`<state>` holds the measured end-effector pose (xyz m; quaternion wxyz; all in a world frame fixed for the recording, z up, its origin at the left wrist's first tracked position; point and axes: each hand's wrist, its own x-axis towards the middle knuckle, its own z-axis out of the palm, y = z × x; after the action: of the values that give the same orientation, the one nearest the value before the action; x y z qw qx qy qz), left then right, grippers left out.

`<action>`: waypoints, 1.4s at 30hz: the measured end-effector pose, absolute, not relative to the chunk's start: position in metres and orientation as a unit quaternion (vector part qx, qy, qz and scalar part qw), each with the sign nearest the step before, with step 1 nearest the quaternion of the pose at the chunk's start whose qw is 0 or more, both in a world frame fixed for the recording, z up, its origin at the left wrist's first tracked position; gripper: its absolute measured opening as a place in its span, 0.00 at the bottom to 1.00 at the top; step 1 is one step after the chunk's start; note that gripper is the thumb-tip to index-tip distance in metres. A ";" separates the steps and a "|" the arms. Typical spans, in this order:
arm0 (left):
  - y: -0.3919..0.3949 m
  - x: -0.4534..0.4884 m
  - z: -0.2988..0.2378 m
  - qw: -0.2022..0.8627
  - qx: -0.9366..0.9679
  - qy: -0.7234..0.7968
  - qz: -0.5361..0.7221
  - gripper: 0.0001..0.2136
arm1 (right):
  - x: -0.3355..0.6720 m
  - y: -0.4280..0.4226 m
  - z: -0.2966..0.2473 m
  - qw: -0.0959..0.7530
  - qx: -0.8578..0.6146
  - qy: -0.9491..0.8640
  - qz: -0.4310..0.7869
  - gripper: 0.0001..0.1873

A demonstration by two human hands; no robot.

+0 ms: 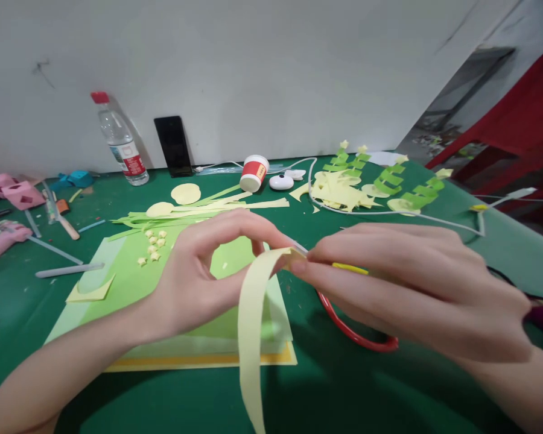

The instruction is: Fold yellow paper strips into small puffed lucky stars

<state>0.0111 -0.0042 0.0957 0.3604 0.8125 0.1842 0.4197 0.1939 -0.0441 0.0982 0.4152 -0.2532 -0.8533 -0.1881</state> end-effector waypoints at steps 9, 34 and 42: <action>-0.007 0.015 0.098 0.343 0.792 0.237 0.446 0.03 | 0.192 -0.041 0.084 0.473 -0.287 -0.820 -0.147 0.11; -0.008 0.016 0.099 0.101 0.869 0.211 0.437 0.03 | 0.168 -0.054 0.091 0.439 -0.421 -0.793 0.019 0.12; -0.004 0.007 0.097 -0.063 0.886 0.163 0.429 0.02 | 0.166 -0.054 0.088 0.425 -0.434 -0.793 0.038 0.12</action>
<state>0.0073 -0.0041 0.0969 -0.0631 0.8865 0.1625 0.4287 0.1657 -0.0542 0.0884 0.4255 -0.4337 -0.7934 0.0383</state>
